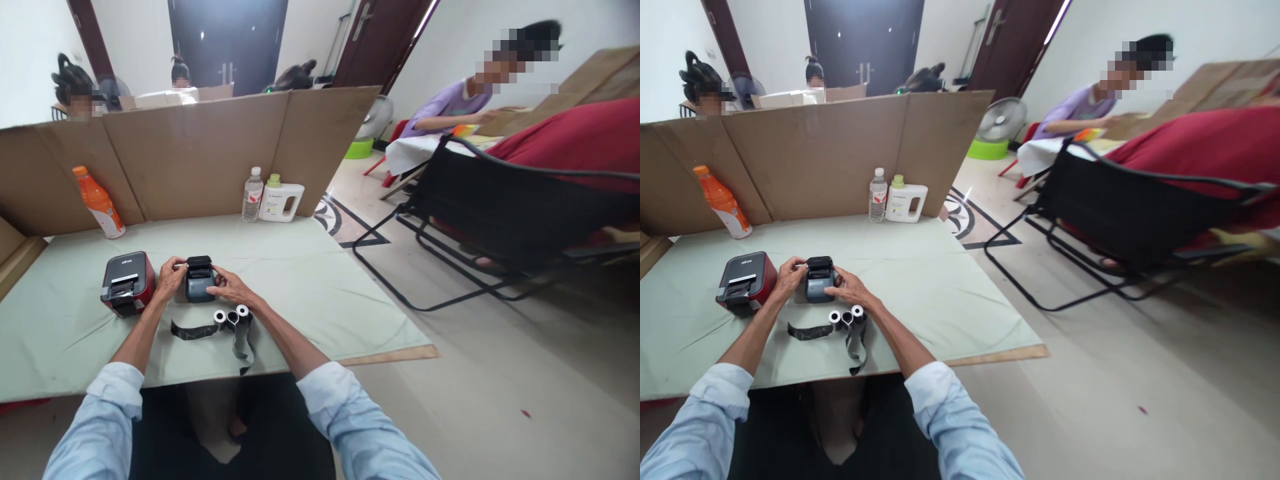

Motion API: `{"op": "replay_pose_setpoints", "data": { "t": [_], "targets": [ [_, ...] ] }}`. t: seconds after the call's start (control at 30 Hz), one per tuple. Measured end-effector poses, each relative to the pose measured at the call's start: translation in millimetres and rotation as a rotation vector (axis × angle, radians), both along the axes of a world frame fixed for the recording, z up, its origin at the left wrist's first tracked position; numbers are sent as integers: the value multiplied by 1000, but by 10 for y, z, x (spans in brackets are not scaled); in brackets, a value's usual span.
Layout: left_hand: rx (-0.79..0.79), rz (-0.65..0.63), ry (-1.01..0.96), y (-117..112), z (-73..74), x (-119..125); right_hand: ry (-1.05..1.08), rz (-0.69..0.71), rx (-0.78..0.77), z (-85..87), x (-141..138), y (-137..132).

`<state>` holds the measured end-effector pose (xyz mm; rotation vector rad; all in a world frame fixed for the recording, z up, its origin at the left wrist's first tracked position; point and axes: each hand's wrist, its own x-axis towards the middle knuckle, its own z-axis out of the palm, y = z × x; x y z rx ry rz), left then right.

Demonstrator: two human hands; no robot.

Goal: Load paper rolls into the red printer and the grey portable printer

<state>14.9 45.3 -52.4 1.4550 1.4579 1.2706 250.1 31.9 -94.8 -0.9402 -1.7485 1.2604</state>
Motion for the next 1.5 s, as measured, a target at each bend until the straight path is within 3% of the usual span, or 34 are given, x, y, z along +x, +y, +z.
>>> {"op": "replay_pose_setpoints", "data": {
  "t": [0.2, 0.53, 0.77, 0.97, 1.13, 1.3, 1.5],
  "targets": [
    [-9, -11, -26, 8, -22, -24, -69, -95, 143, 42, -16, 92],
    [2, -48, -9, 138, -12, -34, -345, -153, 323, 294, -78, 208],
    [140, -324, 310, 109, -69, -216, -397, -160, 360, 318, -139, 267],
    [169, -190, 452, 125, -51, -107, -408, -181, 382, 405, -177, 251],
    [198, -77, 497, 99, 59, 46, -478, -160, 429, 518, -203, 231],
    [241, -153, 557, 45, 188, 123, -566, -157, 506, 640, -274, 222],
    [210, -207, 561, 38, 217, 93, -597, -183, 516, 725, -331, 215]
  ]
}}
